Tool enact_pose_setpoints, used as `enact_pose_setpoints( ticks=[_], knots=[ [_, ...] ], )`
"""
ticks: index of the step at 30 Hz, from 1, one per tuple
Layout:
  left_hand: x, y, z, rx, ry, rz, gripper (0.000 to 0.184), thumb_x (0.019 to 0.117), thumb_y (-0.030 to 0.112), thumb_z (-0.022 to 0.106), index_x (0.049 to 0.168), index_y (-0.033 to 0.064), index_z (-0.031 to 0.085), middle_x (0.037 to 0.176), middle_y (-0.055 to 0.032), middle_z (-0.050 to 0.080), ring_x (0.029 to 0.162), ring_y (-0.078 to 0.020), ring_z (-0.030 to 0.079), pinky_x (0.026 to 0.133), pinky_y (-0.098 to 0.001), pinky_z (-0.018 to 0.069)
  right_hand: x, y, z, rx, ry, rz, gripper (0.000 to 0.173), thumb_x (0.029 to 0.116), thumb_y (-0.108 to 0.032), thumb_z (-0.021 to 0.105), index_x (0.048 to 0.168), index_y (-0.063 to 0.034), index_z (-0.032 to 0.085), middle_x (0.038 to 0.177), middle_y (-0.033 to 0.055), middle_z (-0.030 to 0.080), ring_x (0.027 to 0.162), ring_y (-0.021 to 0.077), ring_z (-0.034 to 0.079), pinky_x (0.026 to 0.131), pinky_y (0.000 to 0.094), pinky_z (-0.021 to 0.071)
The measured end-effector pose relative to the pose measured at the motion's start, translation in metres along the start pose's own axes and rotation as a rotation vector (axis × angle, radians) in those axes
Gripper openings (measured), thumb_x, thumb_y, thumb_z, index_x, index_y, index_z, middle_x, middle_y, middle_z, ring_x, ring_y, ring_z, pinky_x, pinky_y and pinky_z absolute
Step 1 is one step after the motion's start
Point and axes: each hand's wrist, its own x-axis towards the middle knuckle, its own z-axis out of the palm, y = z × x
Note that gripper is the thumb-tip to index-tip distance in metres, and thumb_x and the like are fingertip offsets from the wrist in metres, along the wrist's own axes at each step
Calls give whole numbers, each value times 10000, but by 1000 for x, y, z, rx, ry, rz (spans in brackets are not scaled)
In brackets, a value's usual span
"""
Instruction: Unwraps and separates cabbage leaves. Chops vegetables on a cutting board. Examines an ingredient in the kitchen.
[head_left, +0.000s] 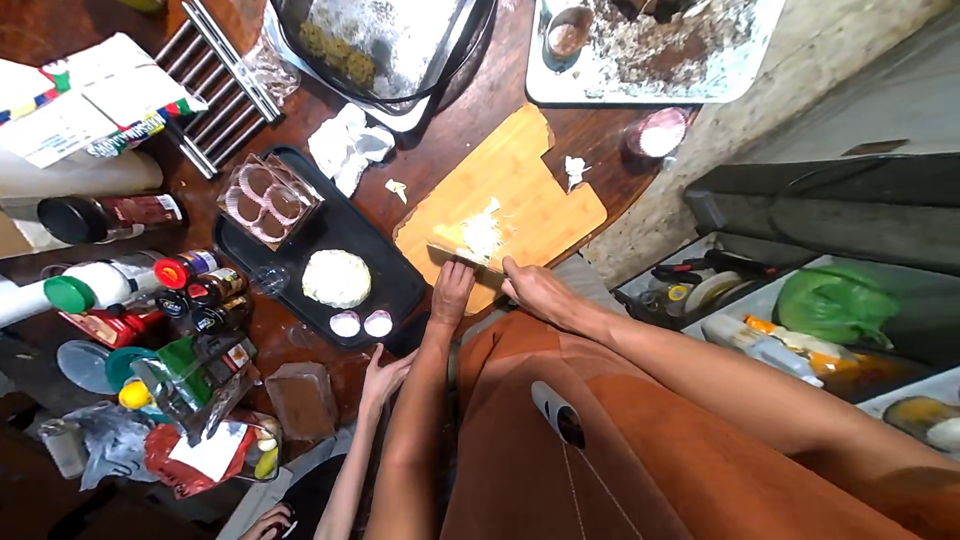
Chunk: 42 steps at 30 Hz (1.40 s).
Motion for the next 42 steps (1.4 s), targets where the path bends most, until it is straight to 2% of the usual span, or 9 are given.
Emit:
enact_pose_setpoints(
  ticks=[6, 13, 18, 22, 30, 34, 38, 40, 42],
  knots=[
    [1, -1, -2, -13, 15, 12, 92, 942, 90, 678, 953, 10, 722, 970, -149, 686, 957, -316, 659, 880, -410, 562, -3, 2, 2, -16, -47, 21, 203, 1057, -242, 443, 1079, -67, 541, 683, 100, 602, 656, 332, 680, 573, 494, 547],
    [3, -4, -2, 15, 14, 27, 121, 963, 93, 659, 1037, 26, 728, 1067, -149, 705, 1068, -311, 673, 990, -413, 541, 22, -5, 10, -27, -29, 42, 189, 1060, -233, 492, 1122, -67, 557, 714, 116, 637, 676, 342, 698, 583, 504, 562],
    [2, -3, -2, -6, 15, 27, 73, 947, 68, 663, 939, 18, 716, 949, -143, 681, 942, -306, 662, 881, -406, 560, -3, 0, -5, -10, -21, 8, 191, 1054, -226, 460, 1083, -61, 552, 679, 101, 606, 647, 324, 681, 572, 485, 549],
    [2, -2, -2, -16, 10, 20, 82, 952, 75, 664, 963, 15, 719, 972, -148, 685, 964, -307, 664, 895, -408, 559, -5, 0, -5, -2, -44, 27, 186, 1057, -232, 456, 1073, -70, 547, 681, 92, 603, 650, 314, 679, 567, 478, 546],
    [3, -4, -3, -15, 8, 21, 80, 953, 71, 661, 935, 7, 705, 948, -153, 675, 955, -313, 665, 899, -410, 558, 7, -3, 4, -8, -58, 38, 194, 1059, -229, 446, 1084, -65, 547, 699, 106, 612, 673, 331, 688, 579, 489, 553],
    [1, -3, -1, -11, 16, 14, 102, 949, 79, 671, 1002, 11, 726, 1032, -162, 706, 1044, -323, 680, 977, -424, 549, 19, -5, 13, -8, -54, 65, 199, 1059, -231, 466, 1123, -65, 555, 721, 130, 638, 695, 362, 700, 590, 520, 560],
    [1, -3, -1, -11, 16, 7, 158, 955, 78, 663, 1082, 16, 733, 1128, -166, 712, 1124, -325, 671, 1030, -428, 527, 31, 2, 16, 17, -20, 15, 179, 1052, -237, 494, 1110, -82, 564, 708, 106, 629, 656, 331, 688, 561, 501, 554],
    [0, -1, -1, -31, 2, 0, 213, 970, 73, 642, 1158, 17, 725, 1248, -164, 692, 1237, -328, 630, 1090, -428, 494, 30, 6, 12, 86, -28, 50, 169, 1057, -240, 506, 1112, -90, 561, 709, 99, 623, 655, 313, 680, 563, 495, 551],
    [1, -1, -1, -33, -3, -6, 223, 971, 63, 639, 1175, 23, 718, 1265, -161, 678, 1257, -325, 609, 1090, -417, 489, 30, 7, 9, 111, -10, 79, 167, 1059, -244, 506, 1112, -95, 557, 700, 96, 618, 642, 307, 675, 551, 490, 549]
  ],
)
